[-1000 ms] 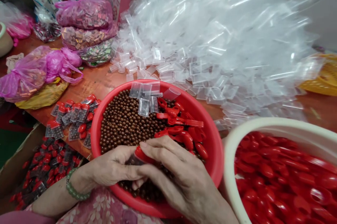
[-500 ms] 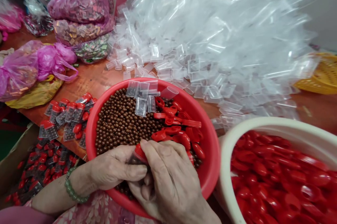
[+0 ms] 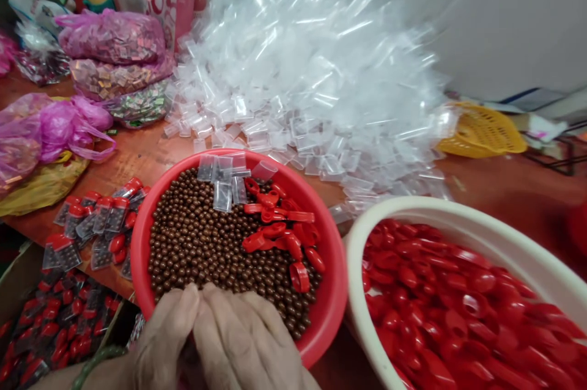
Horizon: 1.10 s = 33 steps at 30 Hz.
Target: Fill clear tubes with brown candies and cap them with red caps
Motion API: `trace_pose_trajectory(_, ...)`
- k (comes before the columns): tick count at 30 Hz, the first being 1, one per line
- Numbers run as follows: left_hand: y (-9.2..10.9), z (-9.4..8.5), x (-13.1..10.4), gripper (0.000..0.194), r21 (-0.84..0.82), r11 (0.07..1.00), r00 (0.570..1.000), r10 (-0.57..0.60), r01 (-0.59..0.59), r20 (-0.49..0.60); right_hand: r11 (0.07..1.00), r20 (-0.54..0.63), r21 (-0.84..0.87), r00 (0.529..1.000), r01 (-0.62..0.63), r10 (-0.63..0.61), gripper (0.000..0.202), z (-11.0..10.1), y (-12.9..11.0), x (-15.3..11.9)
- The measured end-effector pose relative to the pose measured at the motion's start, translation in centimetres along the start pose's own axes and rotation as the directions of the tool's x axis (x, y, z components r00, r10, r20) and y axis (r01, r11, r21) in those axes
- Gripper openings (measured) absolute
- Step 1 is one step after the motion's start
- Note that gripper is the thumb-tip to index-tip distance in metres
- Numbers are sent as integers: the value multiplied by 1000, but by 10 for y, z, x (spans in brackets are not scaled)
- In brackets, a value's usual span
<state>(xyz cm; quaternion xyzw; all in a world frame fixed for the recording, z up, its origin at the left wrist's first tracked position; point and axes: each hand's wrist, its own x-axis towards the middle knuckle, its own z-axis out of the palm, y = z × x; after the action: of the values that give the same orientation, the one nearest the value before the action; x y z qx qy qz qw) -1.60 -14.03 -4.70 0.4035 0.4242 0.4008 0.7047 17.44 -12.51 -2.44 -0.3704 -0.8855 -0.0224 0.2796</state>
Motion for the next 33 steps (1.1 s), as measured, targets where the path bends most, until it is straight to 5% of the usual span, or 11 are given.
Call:
trace_pose_trajectory(2,8,-4,-3,20,340,930,987,157,-137,-32,999,-11,34,1000,11,-10,34,2,-6,2)
trace_pose_trajectory(5,29,-15,7,44,696,682,952,306,-224,7,993,-31,115,1000,6,-3,36,7,2,17)
trace_pose_trajectory(8,49,-42,24,48,809,555,910,409,-194,-63,988,60,120,994,-99,92,44,12,35,32)
trace_pose_trajectory(12,55,-97,45,42,980,198,752,641,31,-153,979,199,-111,962,-169,189,35,26,89,51)
trace_pose_trajectory(17,43,-130,66,44,992,-19,741,667,121,-78,983,491,-163,857,-84,154,50,44,118,78)
trace_pose_trajectory(22,41,-102,67,32,995,79,692,722,-54,-19,986,531,-73,831,-151,167,37,39,116,82)
trace_pose_trajectory(26,42,-65,64,24,939,193,699,712,-284,65,972,460,54,870,-227,178,18,42,106,75)
trace_pose_trajectory(30,35,-35,62,31,918,235,801,585,-319,129,972,332,6,917,-236,221,18,51,95,65)
trace_pose_trajectory(33,27,-23,60,44,968,139,878,462,-210,125,975,370,-79,903,-206,220,30,50,91,54)
